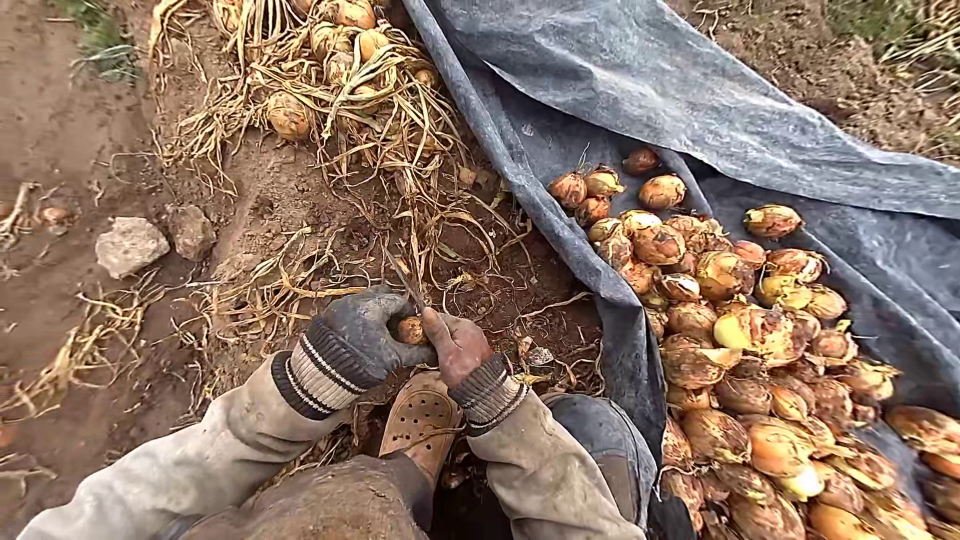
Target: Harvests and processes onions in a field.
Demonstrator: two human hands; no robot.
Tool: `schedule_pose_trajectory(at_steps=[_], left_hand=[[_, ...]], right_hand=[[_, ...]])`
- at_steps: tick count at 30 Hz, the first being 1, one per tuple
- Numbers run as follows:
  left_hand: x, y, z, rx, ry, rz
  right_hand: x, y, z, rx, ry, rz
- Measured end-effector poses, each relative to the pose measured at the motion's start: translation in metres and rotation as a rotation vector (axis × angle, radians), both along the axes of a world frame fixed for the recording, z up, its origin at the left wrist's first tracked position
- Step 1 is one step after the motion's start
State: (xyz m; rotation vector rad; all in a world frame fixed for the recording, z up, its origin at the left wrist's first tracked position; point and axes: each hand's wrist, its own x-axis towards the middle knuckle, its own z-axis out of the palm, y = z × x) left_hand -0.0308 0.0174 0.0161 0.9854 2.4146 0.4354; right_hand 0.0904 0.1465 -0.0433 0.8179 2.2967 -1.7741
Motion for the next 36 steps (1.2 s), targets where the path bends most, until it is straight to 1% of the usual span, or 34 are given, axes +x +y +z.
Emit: schedule_pose_trajectory(at_steps=[3, 5, 6, 7, 8, 9, 10, 11, 12, 15, 18, 21, 23, 26, 29, 31, 32, 34, 35, 36], left_hand=[[-0.02, -0.006, -0.017, -0.056, 0.09, 0.072], [-0.047, -0.016, -0.035, -0.072, 0.046, 0.217], [-0.058, -0.022, -0.043, -0.011, -0.023, 0.322], [-0.062, -0.026, -0.046, 0.095, -0.126, 0.44], [-0.059, -0.027, -0.045, 0.219, -0.241, 0.55], [-0.053, -0.027, -0.043, 0.32, -0.335, 0.615], [-0.047, -0.027, -0.04, 0.384, -0.395, 0.621], [-0.042, -0.025, -0.037, 0.409, -0.413, 0.575], [-0.037, -0.023, -0.034, 0.395, -0.388, 0.5], [-0.016, -0.016, -0.02, 0.29, -0.246, 0.301], [-0.004, -0.01, -0.008, 0.211, -0.11, 0.174], [0.003, -0.002, -0.002, 0.054, -0.035, 0.06], [0.006, 0.001, 0.0, 0.014, -0.012, 0.036], [0.001, 0.001, -0.006, 0.006, 0.002, 0.046], [-0.012, 0.001, -0.014, -0.061, 0.024, 0.066], [-0.027, -0.003, -0.022, -0.103, 0.031, 0.111], [-0.036, -0.007, -0.028, -0.091, 0.023, 0.158], [-0.049, -0.016, -0.038, 0.028, -0.066, 0.309], [-0.051, -0.019, -0.042, 0.143, -0.172, 0.411], [-0.051, -0.019, -0.043, 0.285, -0.33, 0.525]], right_hand=[[0.002, 0.0, 0.001, -0.014, 0.029, -0.065], [0.006, 0.001, -0.003, -0.03, 0.097, -0.16], [0.006, 0.004, -0.007, -0.02, 0.112, -0.215], [0.006, 0.008, -0.012, -0.006, 0.09, -0.228], [0.007, 0.014, -0.015, 0.011, 0.035, -0.194], [0.007, 0.017, -0.017, 0.021, -0.037, -0.144], [0.006, 0.018, -0.017, 0.031, -0.095, -0.1], [0.003, 0.018, -0.014, 0.039, -0.124, -0.07], [0.0, 0.019, -0.009, 0.032, -0.143, -0.041], [0.0, 0.016, -0.003, 0.037, -0.144, 0.048], [-0.001, 0.015, -0.001, -0.007, -0.112, 0.116], [-0.001, 0.007, -0.001, 0.038, -0.033, 0.096], [-0.002, 0.001, 0.003, 0.068, -0.032, 0.069], [-0.002, -0.001, 0.005, 0.102, -0.035, 0.011], [-0.003, -0.001, 0.004, 0.117, -0.051, -0.004], [-0.001, -0.002, 0.001, 0.144, -0.011, -0.049], [0.001, -0.001, 0.001, 0.143, 0.029, -0.087], [0.001, 0.005, -0.004, 0.118, 0.128, -0.205], [0.0, 0.009, -0.009, 0.097, 0.146, -0.272], [-0.001, 0.014, -0.014, 0.075, 0.116, -0.314]])
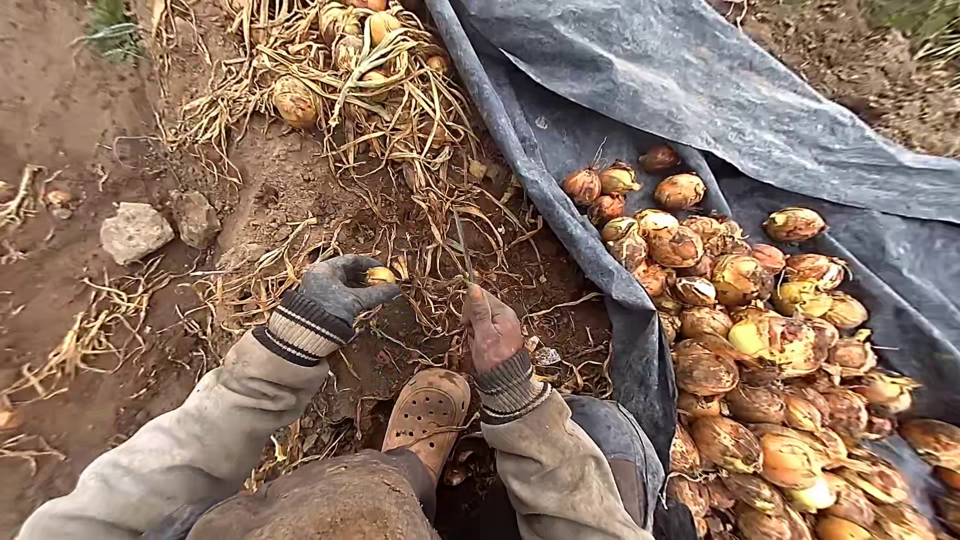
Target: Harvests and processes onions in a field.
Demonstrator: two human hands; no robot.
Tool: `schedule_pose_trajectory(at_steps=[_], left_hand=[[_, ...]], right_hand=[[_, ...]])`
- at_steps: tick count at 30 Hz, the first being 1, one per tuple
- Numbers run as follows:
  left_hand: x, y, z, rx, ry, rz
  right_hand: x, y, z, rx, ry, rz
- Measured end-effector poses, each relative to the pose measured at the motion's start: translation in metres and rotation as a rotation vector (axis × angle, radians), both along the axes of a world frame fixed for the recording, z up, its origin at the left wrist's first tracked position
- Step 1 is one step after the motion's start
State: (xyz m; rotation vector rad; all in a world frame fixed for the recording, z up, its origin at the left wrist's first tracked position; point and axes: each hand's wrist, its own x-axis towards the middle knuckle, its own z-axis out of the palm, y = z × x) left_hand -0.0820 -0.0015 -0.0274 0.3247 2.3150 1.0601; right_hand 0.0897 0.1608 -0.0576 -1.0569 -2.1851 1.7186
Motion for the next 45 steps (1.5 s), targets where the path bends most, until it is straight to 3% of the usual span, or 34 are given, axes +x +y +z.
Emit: schedule_pose_trajectory(at_steps=[2, 5, 8, 11, 17, 20, 23, 26, 28, 31, 32, 34, 36, 38, 41, 45], left_hand=[[0.004, 0.003, 0.002, 0.29, -0.296, 0.208], [0.006, 0.001, -0.006, 0.526, -0.615, 0.285], [0.019, 0.01, 0.0, 0.575, -0.71, 0.27], [0.039, 0.023, 0.011, 0.559, -0.668, 0.252], [0.067, 0.031, 0.002, 0.524, -0.494, 0.077], [0.064, 0.031, 0.006, 0.489, -0.451, 0.021], [0.06, 0.031, 0.006, 0.404, -0.226, -0.088], [0.047, 0.031, -0.004, 0.35, 0.049, -0.202], [0.028, 0.035, -0.013, 0.278, 0.156, -0.145], [-0.019, 0.056, -0.022, 0.236, 0.11, 0.08], [-0.034, 0.071, -0.015, 0.298, 0.063, 0.084], [-0.061, 0.109, 0.009, 0.427, 0.001, -0.101], [-0.095, 0.148, 0.022, 0.34, 0.137, -0.294], [-0.137, 0.177, 0.018, -0.037, 0.356, -0.344], [-0.178, 0.193, -0.021, -0.515, 0.471, -0.358], [-0.177, 0.18, -0.055, -0.547, 0.459, -0.12]], right_hand=[[0.0, 0.012, 0.0, -0.009, -0.219, 0.06], [-0.005, 0.016, 0.009, -0.016, -0.577, 0.268], [0.0, 0.01, 0.003, -0.11, -0.373, 0.208], [-0.001, 0.006, 0.005, -0.116, -0.188, 0.202], [0.001, -0.009, 0.004, -0.041, 0.064, 0.169], [0.002, -0.009, 0.003, -0.037, 0.053, 0.131], [0.001, -0.009, 0.0, -0.101, 0.032, 0.087], [-0.001, -0.008, -0.006, -0.207, 0.034, 0.054], [-0.001, -0.009, -0.013, -0.268, 0.081, -0.024], [0.0, -0.008, -0.022, -0.386, 0.041, -0.127], [-0.001, -0.005, -0.024, -0.405, -0.049, -0.092], [-0.005, 0.002, -0.026, -0.413, -0.278, 0.111], [-0.008, -0.004, -0.022, -0.406, -0.416, 0.347], [-0.009, -0.014, -0.017, -0.382, -0.407, 0.499], [-0.012, -0.008, -0.012, -0.347, -0.428, 0.699], [-0.016, 0.009, -0.009, -0.153, -0.605, 0.758]])
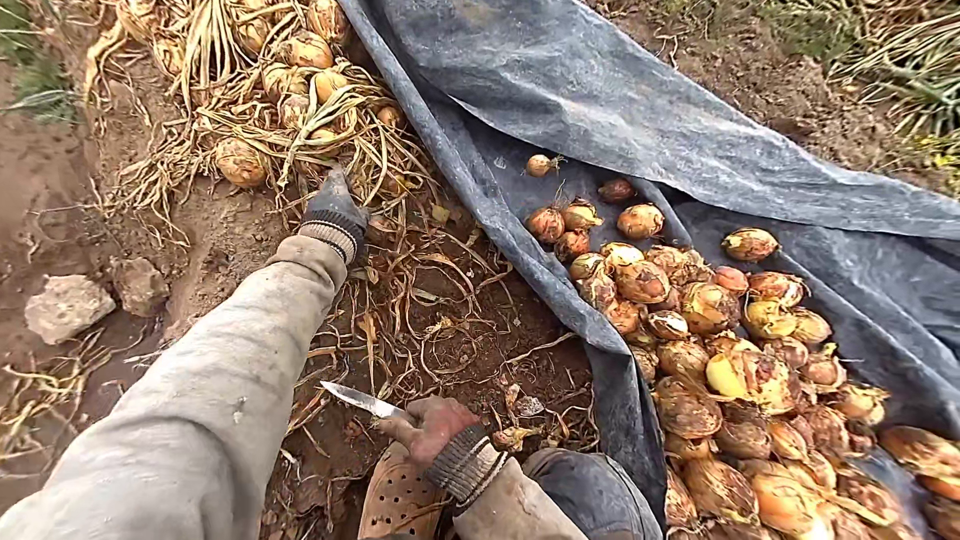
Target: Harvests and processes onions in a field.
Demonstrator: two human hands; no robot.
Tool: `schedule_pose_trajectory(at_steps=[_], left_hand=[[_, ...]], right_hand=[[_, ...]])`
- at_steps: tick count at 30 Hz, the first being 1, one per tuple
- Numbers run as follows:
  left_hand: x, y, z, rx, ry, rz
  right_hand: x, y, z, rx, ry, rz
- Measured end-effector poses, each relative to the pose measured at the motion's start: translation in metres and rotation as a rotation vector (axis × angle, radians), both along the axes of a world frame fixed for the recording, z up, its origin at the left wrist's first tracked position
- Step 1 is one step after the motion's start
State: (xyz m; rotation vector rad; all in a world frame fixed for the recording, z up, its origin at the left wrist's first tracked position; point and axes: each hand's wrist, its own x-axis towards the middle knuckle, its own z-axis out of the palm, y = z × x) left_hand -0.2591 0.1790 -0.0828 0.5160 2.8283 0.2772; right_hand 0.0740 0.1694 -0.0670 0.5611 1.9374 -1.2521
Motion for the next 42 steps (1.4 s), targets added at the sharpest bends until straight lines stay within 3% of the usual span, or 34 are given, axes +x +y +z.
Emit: schedule_pose_trajectory(at_steps=[3, 6, 10, 16, 18, 19, 22, 24, 27, 31, 35, 38, 40, 42], left_hand=[[0.003, -0.011, -0.001, 0.003, -0.055, 0.19], [0.006, -0.03, 0.032, -0.08, -0.285, 0.202], [0.01, -0.07, 0.004, -0.026, -0.08, 0.066], [0.066, -0.132, 0.039, -0.13, -0.002, 0.064], [0.088, -0.157, 0.07, -0.2, -0.201, 0.198], [0.095, -0.176, 0.076, -0.182, -0.276, 0.274], [0.112, -0.25, 0.035, 0.14, -0.14, 0.418], [0.123, -0.27, 0.027, 0.352, -0.218, 0.472], [0.154, -0.272, 0.029, 0.711, -0.334, 0.413], [0.2, -0.239, 0.037, 1.161, -0.616, 0.072], [0.221, -0.207, 0.053, 1.206, -0.931, -0.339], [0.216, -0.2, 0.061, 1.193, -1.169, -0.446], [0.214, -0.198, 0.071, 1.088, -1.127, -0.395], [0.218, -0.193, 0.082, 0.93, -0.829, -0.291]], right_hand=[[-0.003, 0.006, 0.004, 0.092, -0.059, -0.03], [-0.001, 0.012, 0.003, 0.091, -0.012, -0.193], [0.004, 0.027, 0.002, 0.123, 0.014, -0.395], [0.01, 0.031, 0.009, 0.149, 0.049, -0.458], [0.009, 0.027, 0.013, 0.144, 0.047, -0.441], [0.009, 0.026, 0.015, 0.141, 0.048, -0.432], [0.008, 0.018, 0.015, 0.139, 0.067, -0.425], [0.007, 0.013, 0.013, 0.105, 0.076, -0.419], [0.006, 0.004, 0.008, -0.025, 0.107, -0.414], [0.015, -0.004, -0.001, -0.338, 0.337, -0.515], [0.026, -0.004, 0.008, -0.716, 0.732, -0.618], [0.031, 0.0, 0.015, -0.651, 0.893, -0.643], [0.033, 0.003, 0.015, -0.501, 0.909, -0.631], [0.032, 0.003, 0.017, -0.399, 0.855, -0.623]])
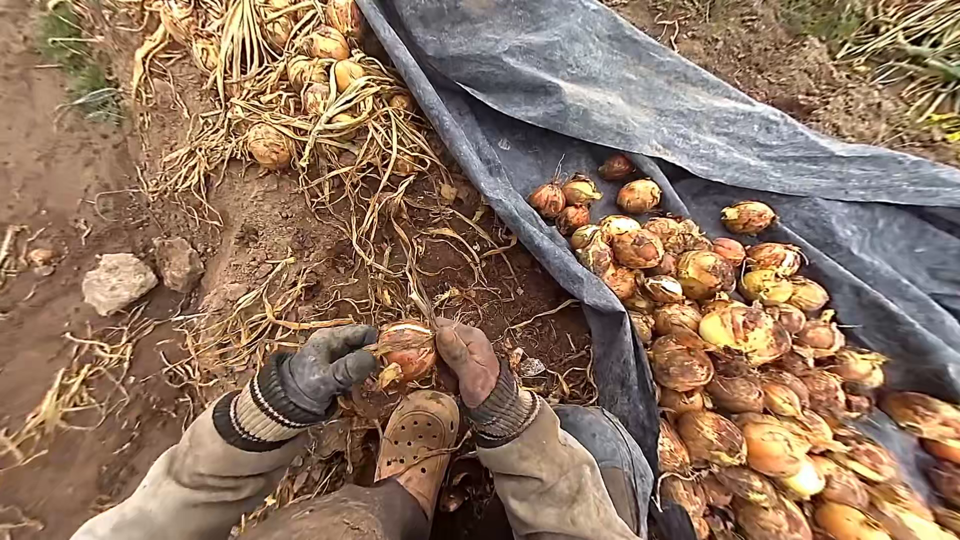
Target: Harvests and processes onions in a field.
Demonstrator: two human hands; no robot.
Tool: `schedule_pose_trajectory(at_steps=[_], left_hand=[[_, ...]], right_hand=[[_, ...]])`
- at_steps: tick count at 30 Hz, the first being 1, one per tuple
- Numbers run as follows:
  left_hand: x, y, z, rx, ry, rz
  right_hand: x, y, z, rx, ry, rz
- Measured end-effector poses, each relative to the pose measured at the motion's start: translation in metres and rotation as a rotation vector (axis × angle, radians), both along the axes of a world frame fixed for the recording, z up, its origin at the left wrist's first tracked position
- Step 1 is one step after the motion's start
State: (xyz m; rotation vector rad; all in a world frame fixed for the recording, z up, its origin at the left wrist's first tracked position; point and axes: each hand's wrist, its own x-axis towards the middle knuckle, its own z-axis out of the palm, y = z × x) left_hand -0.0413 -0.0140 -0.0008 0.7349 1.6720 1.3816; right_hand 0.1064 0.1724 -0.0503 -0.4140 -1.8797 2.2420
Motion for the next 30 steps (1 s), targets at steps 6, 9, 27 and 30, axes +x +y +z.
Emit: schedule_pose_trajectory(at_steps=[6, 9, 27, 30], left_hand=[[-0.037, 0.01, -0.014, 0.082, 0.681, 0.087], [-0.051, 0.027, -0.016, -0.12, 0.765, 0.267], [-0.179, 0.219, -0.074, -0.873, 1.2, -0.431], [-0.207, 0.206, -0.1, -1.028, 1.198, -0.379]], right_hand=[[-0.008, -0.007, -0.008, 0.061, -0.273, -0.024], [-0.007, -0.009, -0.016, -0.035, -0.278, -0.105], [-0.002, 0.064, -0.009, 0.17, -0.137, -0.775], [-0.007, 0.042, -0.029, 0.354, -0.349, -0.466]])
